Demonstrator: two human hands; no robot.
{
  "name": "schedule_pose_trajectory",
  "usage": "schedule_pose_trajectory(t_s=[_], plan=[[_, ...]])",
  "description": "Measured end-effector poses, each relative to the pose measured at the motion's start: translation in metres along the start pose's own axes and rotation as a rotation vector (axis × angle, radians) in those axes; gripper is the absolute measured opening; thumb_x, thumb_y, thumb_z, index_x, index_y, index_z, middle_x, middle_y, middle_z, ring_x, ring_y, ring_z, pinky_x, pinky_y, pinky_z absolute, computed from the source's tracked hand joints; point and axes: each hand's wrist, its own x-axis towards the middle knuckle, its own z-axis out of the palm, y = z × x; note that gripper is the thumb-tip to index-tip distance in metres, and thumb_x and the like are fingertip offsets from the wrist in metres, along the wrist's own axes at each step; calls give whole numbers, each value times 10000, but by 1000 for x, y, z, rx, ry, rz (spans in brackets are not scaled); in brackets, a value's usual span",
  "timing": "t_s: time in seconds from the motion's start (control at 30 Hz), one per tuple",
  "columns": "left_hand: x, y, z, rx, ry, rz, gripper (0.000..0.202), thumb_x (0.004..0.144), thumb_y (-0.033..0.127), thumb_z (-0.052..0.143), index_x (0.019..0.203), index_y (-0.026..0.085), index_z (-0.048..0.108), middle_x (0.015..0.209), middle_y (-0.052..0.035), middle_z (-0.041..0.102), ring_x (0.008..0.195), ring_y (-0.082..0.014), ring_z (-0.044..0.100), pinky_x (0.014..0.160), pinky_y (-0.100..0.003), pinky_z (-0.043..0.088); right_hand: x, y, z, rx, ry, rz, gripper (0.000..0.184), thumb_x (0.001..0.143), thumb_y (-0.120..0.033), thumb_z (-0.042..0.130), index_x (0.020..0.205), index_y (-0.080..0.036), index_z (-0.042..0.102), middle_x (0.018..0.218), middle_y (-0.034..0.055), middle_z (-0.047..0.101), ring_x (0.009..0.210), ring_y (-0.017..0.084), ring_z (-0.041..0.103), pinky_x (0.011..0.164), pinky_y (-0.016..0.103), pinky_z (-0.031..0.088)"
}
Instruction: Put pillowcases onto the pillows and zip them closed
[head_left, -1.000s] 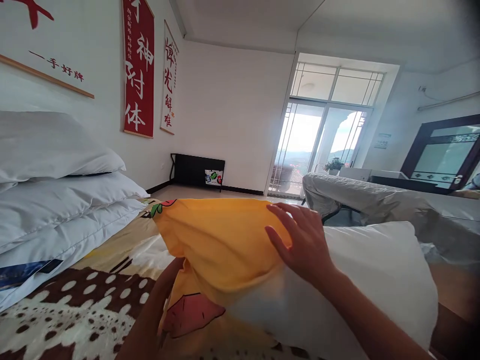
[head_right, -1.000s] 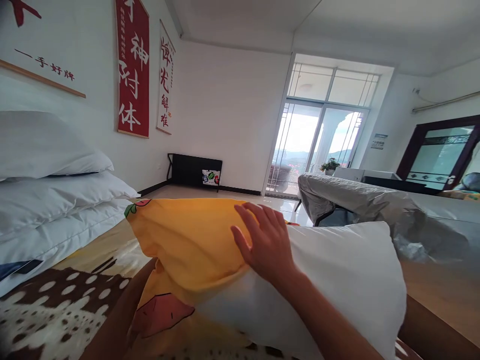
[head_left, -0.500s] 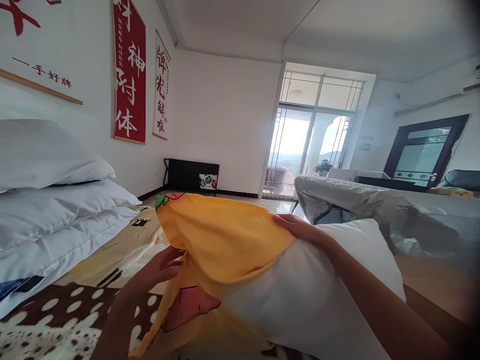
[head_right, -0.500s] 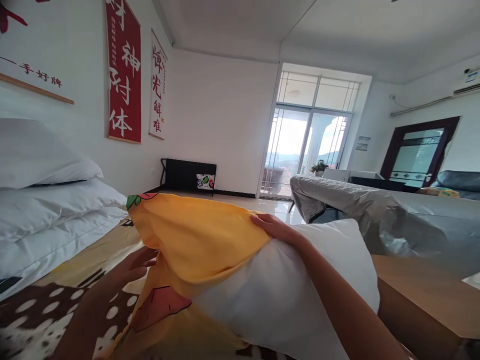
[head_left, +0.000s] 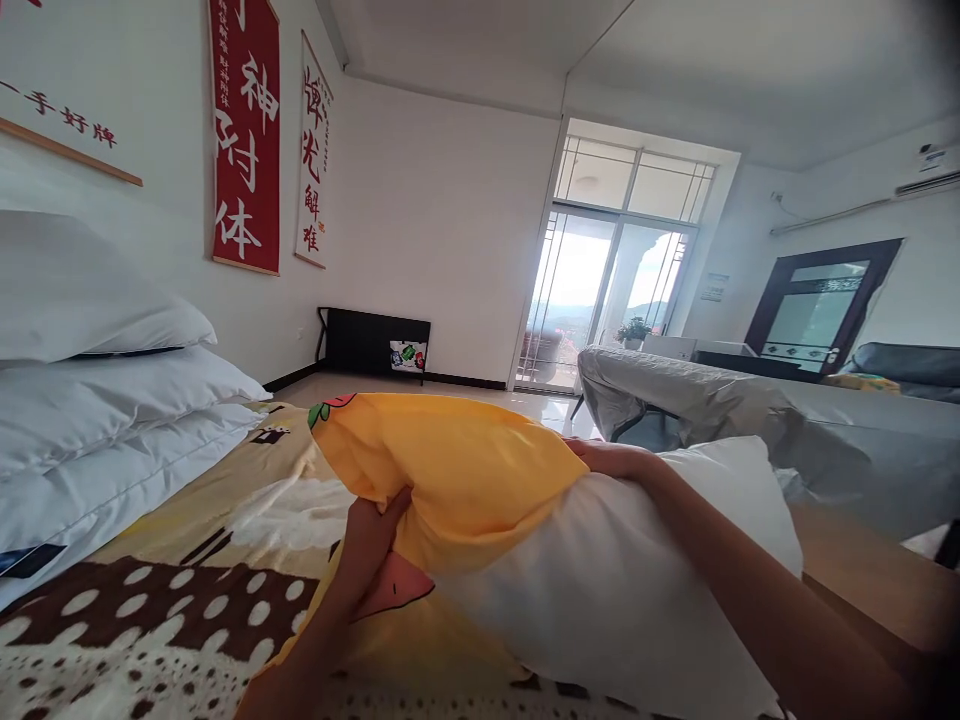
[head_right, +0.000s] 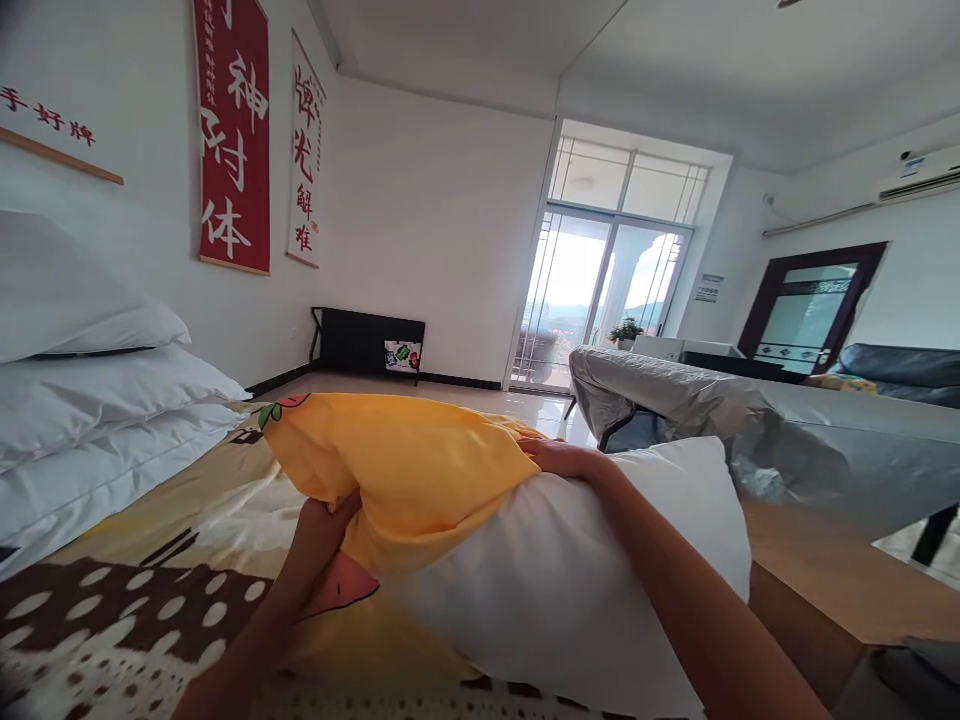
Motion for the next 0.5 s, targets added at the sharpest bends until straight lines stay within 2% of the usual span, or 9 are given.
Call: schedule_pose_trajectory(t_s=[0.03, 0.07, 0.13, 0.2, 0.27, 0.37, 0.43, 0.5], plan=[[-1, 4, -3, -78, 20, -5, 521, 699, 489, 674, 1066, 122, 626, 1145, -158, 665, 1105, -301, 596, 870, -380, 509, 0, 0, 0, 64, -54, 20, 243, 730, -402, 591, 851, -232, 714, 882, 68, 697, 945, 253, 613, 905, 390, 447], [-2, 9, -7, -152, 38, -6, 553, 665, 444, 719, 1110, 135, 606, 1187, -146, 648, 1131, -286, 584, 887, -367, 511, -1, 1, 0, 102, -52, 47, 268, 734, -439, 580, 818, -218, 707, 852, 70, 694, 913, 260, 611, 875, 393, 457], [-3, 21, -17, -286, 74, -13, 606, 615, 375, 771, 1150, 163, 579, 1219, -116, 633, 1144, -262, 577, 900, -347, 518, -6, 4, -4, 162, 18, 88, 351, 747, -507, 553, 772, -181, 680, 805, 72, 679, 839, 250, 601, 791, 374, 476], [-5, 33, -30, -396, 122, -45, 589, 607, 360, 775, 1129, 169, 583, 1179, -100, 652, 1092, -256, 604, 870, -342, 538, -13, 7, -11, 245, 147, 108, 433, 756, -574, 536, 727, -154, 636, 753, 63, 648, 755, 212, 579, 710, 333, 472], [-7, 42, -44, -466, 209, -135, 524, 644, 392, 737, 1089, 151, 602, 1101, -106, 679, 1004, -266, 639, 799, -356, 565, -21, 9, -21, 344, 304, 145, 479, 731, -629, 559, 674, -153, 571, 675, 34, 592, 659, 164, 536, 622, 290, 444], [-10, 55, -64, -423, 409, -282, 493, 693, 477, 686, 1039, 131, 633, 1019, -117, 693, 967, -291, 645, 731, -360, 583, -33, 3, -39, 422, 500, 239, 497, 677, -650, 619, 618, -189, 443, 562, -28, 467, 528, 107, 448, 485, 239, 357], [-13, 64, -76, -433, 523, -252, 486, 728, 480, 655, 1090, 157, 620, 1076, -92, 679, 1011, -282, 629, 739, -339, 586, -40, -3, -53, 430, 577, 281, 516, 633, -622, 676, 594, -205, 375, 521, -57, 401, 471, 83, 398, 431, 216, 297], [-17, 69, -85, -499, 596, -143, 488, 776, 443, 609, 1200, 208, 556, 1151, -48, 653, 1049, -251, 614, 742, -312, 588, -47, -9, -68, 425, 580, 285, 535, 582, -572, 737, 574, -208, 345, 507, -64, 392, 448, 75, 394, 416, 208, 288]])
